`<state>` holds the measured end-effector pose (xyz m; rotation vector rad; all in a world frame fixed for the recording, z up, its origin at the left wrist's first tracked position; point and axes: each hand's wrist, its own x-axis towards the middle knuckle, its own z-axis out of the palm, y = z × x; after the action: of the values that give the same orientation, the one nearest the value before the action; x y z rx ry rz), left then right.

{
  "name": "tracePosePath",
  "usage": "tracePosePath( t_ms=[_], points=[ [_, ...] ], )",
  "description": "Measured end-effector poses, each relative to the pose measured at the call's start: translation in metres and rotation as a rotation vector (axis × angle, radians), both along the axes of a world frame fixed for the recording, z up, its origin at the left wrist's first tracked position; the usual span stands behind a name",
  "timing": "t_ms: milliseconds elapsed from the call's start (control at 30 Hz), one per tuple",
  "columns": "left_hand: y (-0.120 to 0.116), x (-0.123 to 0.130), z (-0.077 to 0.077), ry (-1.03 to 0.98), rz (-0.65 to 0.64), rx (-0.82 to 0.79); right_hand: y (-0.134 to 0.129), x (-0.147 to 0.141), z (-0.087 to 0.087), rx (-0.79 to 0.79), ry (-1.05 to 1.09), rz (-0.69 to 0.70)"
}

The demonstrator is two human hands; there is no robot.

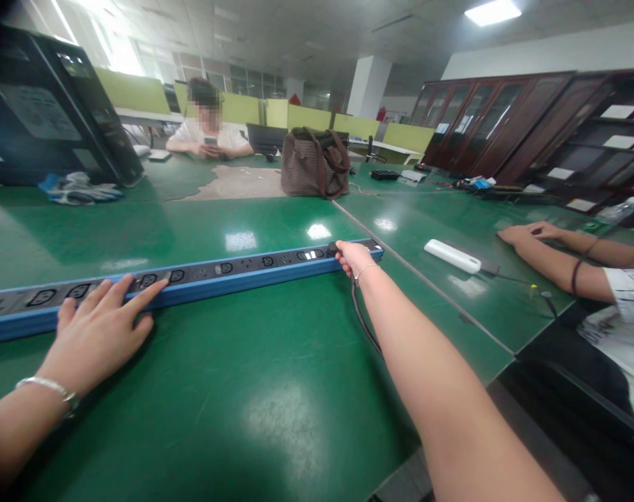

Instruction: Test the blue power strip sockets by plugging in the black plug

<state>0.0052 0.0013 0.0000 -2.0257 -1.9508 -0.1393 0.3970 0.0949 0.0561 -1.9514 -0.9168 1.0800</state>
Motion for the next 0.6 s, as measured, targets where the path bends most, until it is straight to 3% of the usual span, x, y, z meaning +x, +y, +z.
tracePosePath(
  t_ms=[233,600],
  points=[
    [-0.001,0.002,0.003,0.016,0.012,-0.030,0.000,0.004,0.003,-0.081,0.096,0.068],
    [-0.001,0.002,0.003,0.005,0.001,-0.019,0.000,0.003,-0.007,0.017,0.189,0.014]
  ],
)
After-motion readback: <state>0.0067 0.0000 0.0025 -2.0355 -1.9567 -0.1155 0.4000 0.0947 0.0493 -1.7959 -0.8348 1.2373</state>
